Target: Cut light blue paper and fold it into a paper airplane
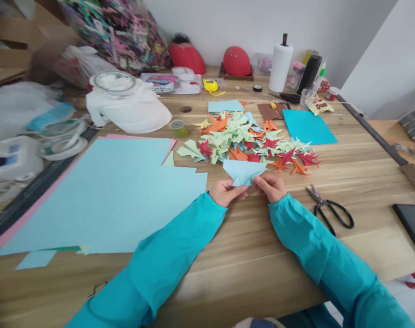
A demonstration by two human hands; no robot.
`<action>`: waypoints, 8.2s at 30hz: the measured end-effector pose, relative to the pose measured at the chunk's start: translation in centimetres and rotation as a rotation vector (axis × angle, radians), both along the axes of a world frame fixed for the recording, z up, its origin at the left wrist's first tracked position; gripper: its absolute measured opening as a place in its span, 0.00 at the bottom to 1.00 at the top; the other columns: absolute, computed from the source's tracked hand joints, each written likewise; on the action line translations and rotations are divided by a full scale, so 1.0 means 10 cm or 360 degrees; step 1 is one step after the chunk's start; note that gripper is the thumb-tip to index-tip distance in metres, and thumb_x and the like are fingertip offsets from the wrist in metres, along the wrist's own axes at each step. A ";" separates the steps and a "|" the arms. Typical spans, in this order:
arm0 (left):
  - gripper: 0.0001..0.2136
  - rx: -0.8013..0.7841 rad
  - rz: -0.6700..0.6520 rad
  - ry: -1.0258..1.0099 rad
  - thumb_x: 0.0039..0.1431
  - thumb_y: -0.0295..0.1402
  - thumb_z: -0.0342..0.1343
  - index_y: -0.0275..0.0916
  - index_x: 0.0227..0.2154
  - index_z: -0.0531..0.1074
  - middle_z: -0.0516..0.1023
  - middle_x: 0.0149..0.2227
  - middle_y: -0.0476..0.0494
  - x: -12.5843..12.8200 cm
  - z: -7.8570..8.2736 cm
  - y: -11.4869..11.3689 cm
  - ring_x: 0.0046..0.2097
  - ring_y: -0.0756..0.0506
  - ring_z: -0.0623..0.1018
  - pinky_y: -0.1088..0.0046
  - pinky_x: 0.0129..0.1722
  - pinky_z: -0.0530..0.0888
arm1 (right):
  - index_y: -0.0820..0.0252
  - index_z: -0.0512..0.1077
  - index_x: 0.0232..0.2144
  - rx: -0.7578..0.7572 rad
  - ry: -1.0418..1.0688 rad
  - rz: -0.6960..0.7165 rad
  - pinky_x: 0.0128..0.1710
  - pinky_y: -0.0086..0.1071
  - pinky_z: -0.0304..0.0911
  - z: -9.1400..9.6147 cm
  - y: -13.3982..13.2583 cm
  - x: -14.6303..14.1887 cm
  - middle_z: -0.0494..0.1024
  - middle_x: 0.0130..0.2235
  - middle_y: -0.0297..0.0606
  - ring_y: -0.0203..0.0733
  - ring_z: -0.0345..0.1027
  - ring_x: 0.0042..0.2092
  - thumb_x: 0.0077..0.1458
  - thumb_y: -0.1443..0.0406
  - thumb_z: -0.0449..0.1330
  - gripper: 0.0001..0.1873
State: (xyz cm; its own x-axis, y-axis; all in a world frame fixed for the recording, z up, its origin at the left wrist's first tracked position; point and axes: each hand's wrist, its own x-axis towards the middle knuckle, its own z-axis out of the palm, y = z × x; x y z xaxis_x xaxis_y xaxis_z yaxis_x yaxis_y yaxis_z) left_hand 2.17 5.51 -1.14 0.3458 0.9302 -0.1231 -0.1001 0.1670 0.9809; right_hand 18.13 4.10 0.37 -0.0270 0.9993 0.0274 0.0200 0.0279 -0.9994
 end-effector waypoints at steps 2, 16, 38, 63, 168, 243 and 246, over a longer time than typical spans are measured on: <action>0.20 -0.0004 0.0000 -0.0001 0.37 0.47 0.65 0.32 0.24 0.75 0.77 0.20 0.45 -0.01 0.03 -0.02 0.22 0.50 0.75 0.73 0.28 0.75 | 0.60 0.73 0.20 0.0017 -0.0001 -0.0004 0.20 0.27 0.60 0.00 0.00 -0.01 0.71 0.19 0.32 0.32 0.62 0.21 0.45 0.50 0.62 0.19; 0.20 0.0050 -0.0177 -0.0043 0.35 0.46 0.66 0.31 0.24 0.75 0.78 0.23 0.43 -0.01 -0.08 0.03 0.25 0.47 0.77 0.71 0.30 0.76 | 0.60 0.72 0.18 0.0290 -0.0259 0.0060 0.16 0.26 0.57 -0.11 0.08 0.07 0.71 0.17 0.33 0.31 0.61 0.18 0.46 0.52 0.62 0.18; 0.16 0.0261 0.0020 -0.0021 0.38 0.43 0.66 0.34 0.22 0.73 0.77 0.23 0.46 0.02 0.06 -0.02 0.27 0.48 0.75 0.70 0.30 0.75 | 0.59 0.76 0.26 0.0210 0.0008 0.0078 0.24 0.31 0.65 -0.24 0.06 0.04 0.75 0.24 0.35 0.36 0.68 0.24 0.33 0.57 0.71 0.16; 0.17 0.0015 0.0092 0.0024 0.34 0.43 0.67 0.33 0.21 0.74 0.76 0.20 0.45 0.09 -0.07 0.00 0.21 0.49 0.74 0.74 0.24 0.74 | 0.58 0.74 0.18 0.0276 -0.0052 0.0059 0.28 0.32 0.64 -0.17 0.07 0.04 0.74 0.23 0.35 0.37 0.67 0.26 0.36 0.56 0.69 0.13; 0.13 0.0072 -0.0403 0.0187 0.39 0.39 0.64 0.34 0.18 0.71 0.68 0.15 0.52 0.01 0.15 -0.06 0.20 0.55 0.64 0.79 0.20 0.61 | 0.61 0.68 0.17 -0.0030 -0.0104 0.0265 0.15 0.27 0.56 -0.07 -0.06 -0.05 0.68 0.15 0.30 0.32 0.59 0.16 0.42 0.47 0.62 0.23; 0.21 -0.0021 0.0117 0.0041 0.35 0.48 0.64 0.36 0.13 0.64 0.64 0.12 0.54 0.05 0.12 -0.02 0.15 0.56 0.61 0.78 0.16 0.56 | 0.61 0.72 0.12 0.0163 -0.0324 0.0428 0.22 0.27 0.57 0.00 -0.01 -0.01 0.70 0.15 0.34 0.32 0.60 0.20 0.41 0.50 0.64 0.22; 0.22 0.0044 0.0240 0.0066 0.30 0.49 0.66 0.36 0.11 0.63 0.61 0.11 0.56 0.06 0.05 -0.01 0.16 0.57 0.59 0.78 0.16 0.54 | 0.61 0.72 0.12 0.0169 -0.0283 0.0482 0.23 0.27 0.58 -0.01 -0.01 0.00 0.71 0.16 0.34 0.33 0.61 0.21 0.40 0.50 0.65 0.21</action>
